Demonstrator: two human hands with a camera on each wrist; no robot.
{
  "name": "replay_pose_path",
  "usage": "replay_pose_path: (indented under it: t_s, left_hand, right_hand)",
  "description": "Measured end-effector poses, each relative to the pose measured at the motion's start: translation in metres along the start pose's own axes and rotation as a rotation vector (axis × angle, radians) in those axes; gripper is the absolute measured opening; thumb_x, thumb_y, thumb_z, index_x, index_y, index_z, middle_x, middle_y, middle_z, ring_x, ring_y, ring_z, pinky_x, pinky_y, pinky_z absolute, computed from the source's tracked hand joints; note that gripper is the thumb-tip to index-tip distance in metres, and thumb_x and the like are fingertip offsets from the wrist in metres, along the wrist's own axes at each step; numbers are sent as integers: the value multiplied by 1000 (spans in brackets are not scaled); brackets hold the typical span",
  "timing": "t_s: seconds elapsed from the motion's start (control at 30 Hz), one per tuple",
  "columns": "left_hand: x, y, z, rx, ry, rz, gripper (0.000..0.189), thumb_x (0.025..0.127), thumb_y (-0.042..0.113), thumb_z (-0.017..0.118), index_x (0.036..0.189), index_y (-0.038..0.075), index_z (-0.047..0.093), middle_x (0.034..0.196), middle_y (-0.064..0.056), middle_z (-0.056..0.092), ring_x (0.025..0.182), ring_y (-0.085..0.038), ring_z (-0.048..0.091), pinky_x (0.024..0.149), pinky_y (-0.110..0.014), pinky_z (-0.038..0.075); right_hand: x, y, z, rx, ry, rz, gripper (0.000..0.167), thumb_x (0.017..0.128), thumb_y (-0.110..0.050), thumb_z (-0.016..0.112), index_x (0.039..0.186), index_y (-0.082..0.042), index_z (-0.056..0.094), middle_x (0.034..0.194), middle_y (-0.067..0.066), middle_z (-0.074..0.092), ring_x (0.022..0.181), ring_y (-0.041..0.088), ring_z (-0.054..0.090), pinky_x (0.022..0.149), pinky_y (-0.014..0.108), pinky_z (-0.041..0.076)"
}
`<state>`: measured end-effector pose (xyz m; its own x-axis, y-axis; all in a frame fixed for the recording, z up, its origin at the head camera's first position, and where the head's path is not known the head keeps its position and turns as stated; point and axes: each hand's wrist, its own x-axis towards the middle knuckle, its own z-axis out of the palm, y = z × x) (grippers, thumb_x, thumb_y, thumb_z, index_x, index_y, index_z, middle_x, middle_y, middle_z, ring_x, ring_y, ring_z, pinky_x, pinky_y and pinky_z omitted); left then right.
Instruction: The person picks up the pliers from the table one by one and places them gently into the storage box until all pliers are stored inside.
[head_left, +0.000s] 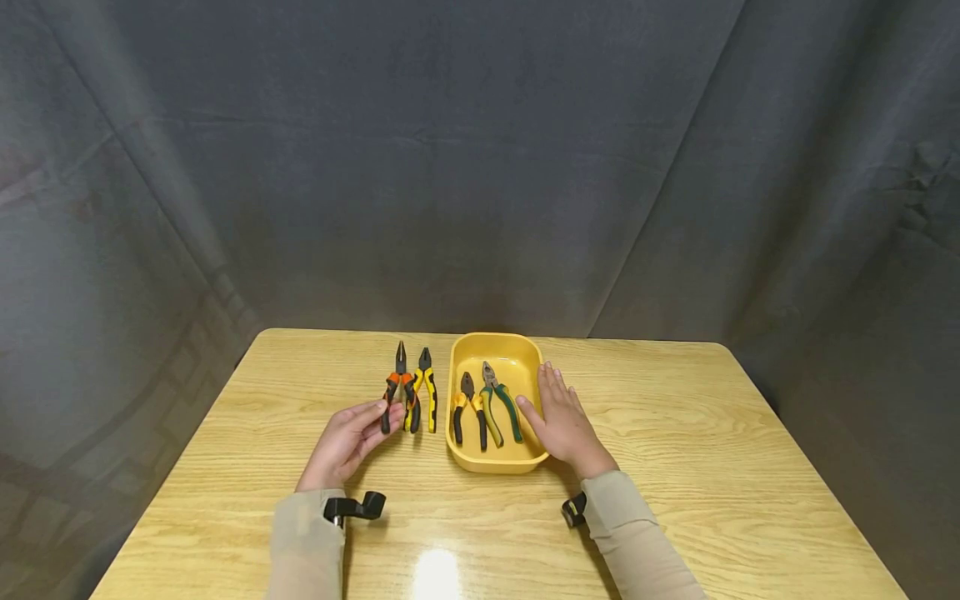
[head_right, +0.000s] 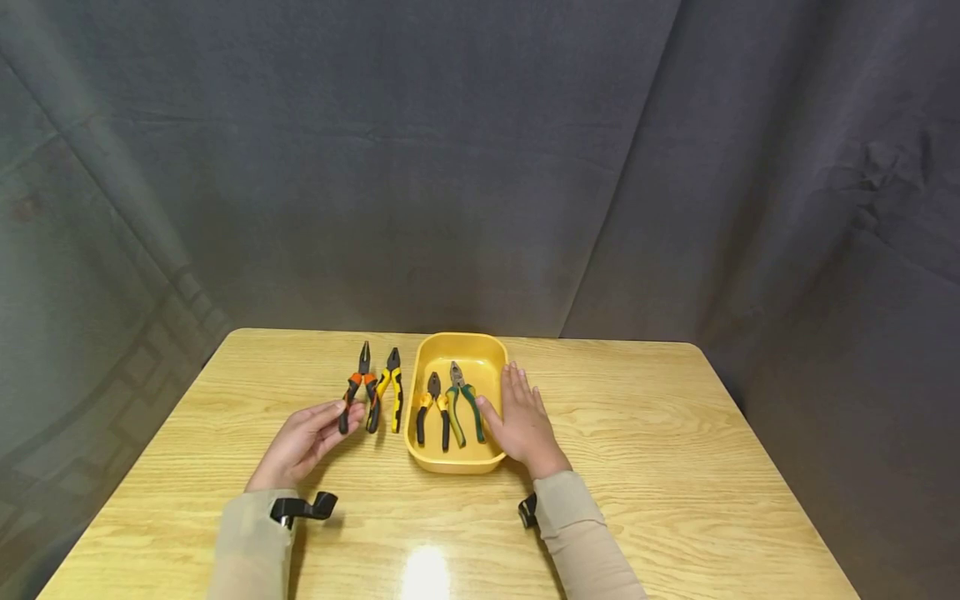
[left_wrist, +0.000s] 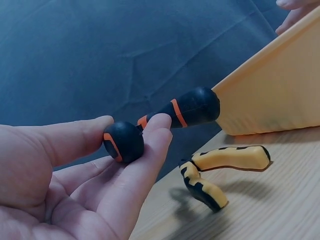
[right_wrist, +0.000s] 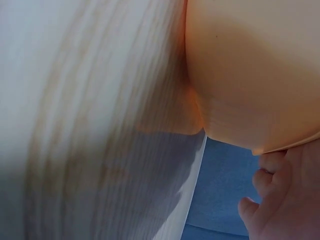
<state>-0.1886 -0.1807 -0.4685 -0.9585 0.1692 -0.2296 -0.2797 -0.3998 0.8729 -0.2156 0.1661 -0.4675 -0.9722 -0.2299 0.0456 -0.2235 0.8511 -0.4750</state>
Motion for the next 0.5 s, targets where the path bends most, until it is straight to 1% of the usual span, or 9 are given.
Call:
replay_pose_path:
  t_s: [0.13,0.27,0.37,0.5]
  left_hand:
    - [1,-2,3,11,-2,-3,50,107,8,50,145,-20,34,110,-10,75,100,-13,73,97,-27,52]
    - [4,-6,6,11,10,-5,47,108,7,48,144,-20,35,109,-11,75,101,-13,73,95,-26,53]
    - [5,-9,9,9,13,-2,46,108,6,47,143,-21,36,108,-11,75,101,-14,73,95,-26,53]
    - [7,-11,14,3,-2,1,45,107,5,47,142,-22,37,111,-13,74,103,-15,72,98,-28,52]
  right_hand:
    - [0,1,0,3,2,-2,76,110,-48,33,161,2,6,168,20,5,155,38,6,123,59,7]
    - [0,1,1,16,-2,0,75,110,-48,32,161,1,6,168,19,4,155,38,5,123,58,5]
    - [0,1,1,17,-3,2,75,110,-49,31,161,0,6,168,19,3,155,37,5,123,57,5]
    - [1,1,2,11,5,0,75,110,-48,32,161,1,6,168,20,5,155,38,6,123,58,8]
